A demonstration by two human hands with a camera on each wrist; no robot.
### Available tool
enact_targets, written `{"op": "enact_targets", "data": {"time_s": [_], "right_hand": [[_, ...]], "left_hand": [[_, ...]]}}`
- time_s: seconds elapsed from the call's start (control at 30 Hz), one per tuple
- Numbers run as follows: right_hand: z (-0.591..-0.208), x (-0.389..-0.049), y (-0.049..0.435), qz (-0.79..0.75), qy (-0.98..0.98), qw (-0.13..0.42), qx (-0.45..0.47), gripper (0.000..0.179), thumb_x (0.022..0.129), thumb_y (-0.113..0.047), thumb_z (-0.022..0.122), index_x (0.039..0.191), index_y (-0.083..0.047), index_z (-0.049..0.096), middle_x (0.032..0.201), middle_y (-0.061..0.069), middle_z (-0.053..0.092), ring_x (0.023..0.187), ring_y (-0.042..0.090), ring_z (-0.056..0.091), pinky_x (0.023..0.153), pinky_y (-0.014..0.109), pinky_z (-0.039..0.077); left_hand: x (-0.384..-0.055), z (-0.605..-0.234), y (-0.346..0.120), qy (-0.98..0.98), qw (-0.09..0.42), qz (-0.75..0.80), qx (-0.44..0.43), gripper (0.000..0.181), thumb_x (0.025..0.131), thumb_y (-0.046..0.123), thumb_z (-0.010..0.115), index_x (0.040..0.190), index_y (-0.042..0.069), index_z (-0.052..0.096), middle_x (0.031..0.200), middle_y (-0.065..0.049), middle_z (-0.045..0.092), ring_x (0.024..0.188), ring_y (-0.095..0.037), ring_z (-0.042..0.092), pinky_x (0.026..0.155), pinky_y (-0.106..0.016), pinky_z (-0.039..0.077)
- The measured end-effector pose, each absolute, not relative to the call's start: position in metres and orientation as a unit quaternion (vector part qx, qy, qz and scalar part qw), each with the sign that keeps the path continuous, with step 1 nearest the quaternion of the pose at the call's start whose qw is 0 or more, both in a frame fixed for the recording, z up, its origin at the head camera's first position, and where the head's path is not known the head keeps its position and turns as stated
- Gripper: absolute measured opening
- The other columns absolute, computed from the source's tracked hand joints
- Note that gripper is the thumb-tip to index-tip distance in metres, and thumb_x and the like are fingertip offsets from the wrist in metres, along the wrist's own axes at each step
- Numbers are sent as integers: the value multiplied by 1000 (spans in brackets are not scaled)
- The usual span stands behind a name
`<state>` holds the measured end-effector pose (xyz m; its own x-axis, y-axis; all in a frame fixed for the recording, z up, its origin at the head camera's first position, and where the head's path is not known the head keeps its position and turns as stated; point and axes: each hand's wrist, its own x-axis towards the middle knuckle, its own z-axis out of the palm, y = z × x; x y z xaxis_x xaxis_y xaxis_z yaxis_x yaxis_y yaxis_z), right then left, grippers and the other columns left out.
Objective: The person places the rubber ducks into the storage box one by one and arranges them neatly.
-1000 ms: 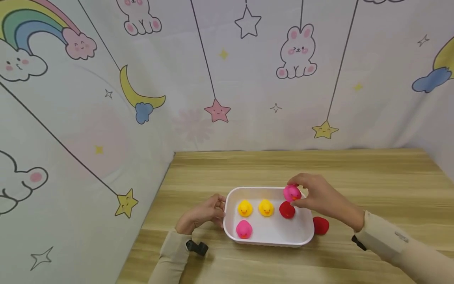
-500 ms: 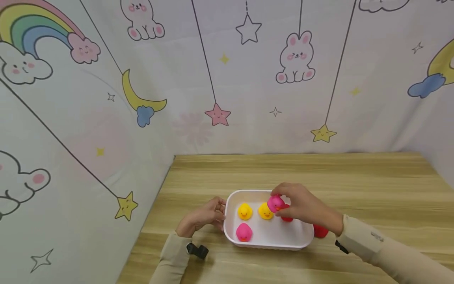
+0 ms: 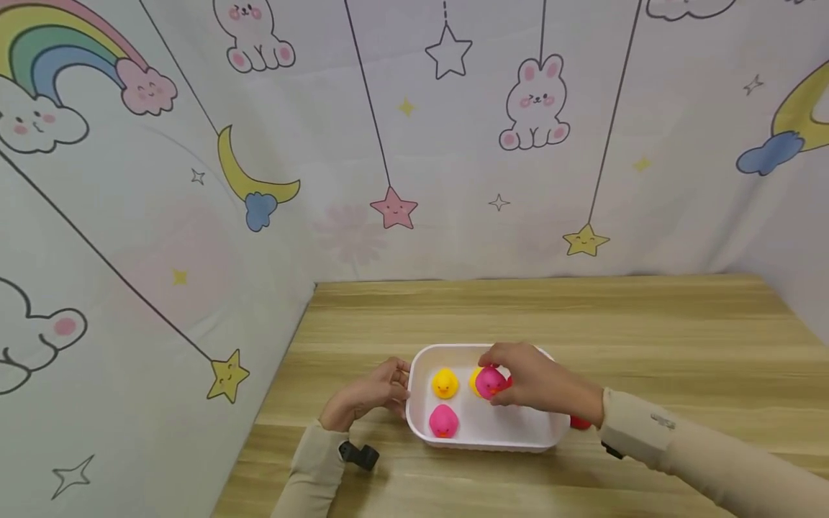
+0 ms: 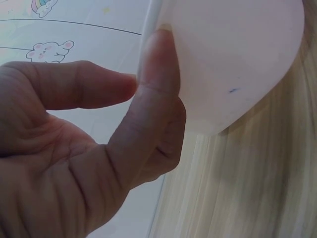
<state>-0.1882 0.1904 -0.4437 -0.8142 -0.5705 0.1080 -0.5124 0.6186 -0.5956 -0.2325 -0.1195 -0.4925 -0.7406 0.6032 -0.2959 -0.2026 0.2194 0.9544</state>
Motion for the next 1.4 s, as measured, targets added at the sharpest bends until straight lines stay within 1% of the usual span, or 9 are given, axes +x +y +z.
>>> {"op": "enact_targets", "data": {"time_s": [0.13,0.27,0.47,0.6,0.83,0.93,1.17,1.3,1.4], "right_hand": [[-452,-187,185,-274,904,27,-327,42,76,-21,89,111,-6,71,107,-3,69,90,16,62,75,28,59],[-461,-187,180,-244,908,7,-341,39,74,-24,90,107,-13,74,102,-11,67,85,13,61,73,30,54],[-476,-190,176,-267,890,38,-368,40,74,-16,90,108,-6,72,105,-4,68,92,13,61,83,33,59],[-484,-190,174,-267,883,34,-385,41,73,-15,90,108,-4,72,106,-1,68,93,13,62,85,33,60],[-490,-187,173,-248,880,11,-404,40,73,-15,90,106,-6,71,102,-4,66,91,13,60,83,30,58],[-491,-185,173,-240,884,9,-401,40,72,-15,90,107,-6,71,101,-3,66,91,13,60,82,30,59],[-496,-183,173,-222,891,28,-396,36,75,-15,87,107,-8,71,99,-6,63,88,9,56,78,25,57],[-500,-182,173,-200,894,36,-400,34,78,-17,84,108,-9,71,97,-8,60,86,6,52,75,22,55],[-503,-181,173,-187,892,29,-411,33,80,-19,84,108,-9,70,96,-8,58,85,7,51,73,20,54]], "left_hand": [[-233,-492,-119,707,334,608,140,43,88,-15,51,126,-12,32,102,-24,54,65,-17,60,59,-27,63],[-232,-492,-120,706,334,609,138,42,89,-16,50,126,-12,32,101,-23,53,66,-18,59,58,-26,63],[-233,-492,-121,706,334,609,137,41,89,-16,49,126,-13,31,101,-23,52,67,-18,58,59,-27,63],[-233,-491,-122,710,334,606,135,42,89,-15,50,126,-12,32,100,-21,52,67,-18,59,60,-29,64],[-233,-489,-122,717,336,596,135,45,88,-13,53,128,-12,32,101,-21,53,67,-19,60,70,-43,66],[-232,-489,-121,715,340,595,136,46,89,-12,53,129,-12,32,103,-23,53,67,-19,61,71,-45,66],[-232,-491,-121,713,341,598,134,46,89,-13,52,129,-13,32,106,-26,52,68,-19,60,67,-38,66],[-233,-492,-121,713,343,597,132,45,89,-13,51,129,-13,32,106,-27,52,68,-19,61,67,-38,66],[-234,-490,-121,711,343,599,132,43,89,-14,51,128,-13,32,102,-24,52,67,-19,60,67,-39,66]]}}
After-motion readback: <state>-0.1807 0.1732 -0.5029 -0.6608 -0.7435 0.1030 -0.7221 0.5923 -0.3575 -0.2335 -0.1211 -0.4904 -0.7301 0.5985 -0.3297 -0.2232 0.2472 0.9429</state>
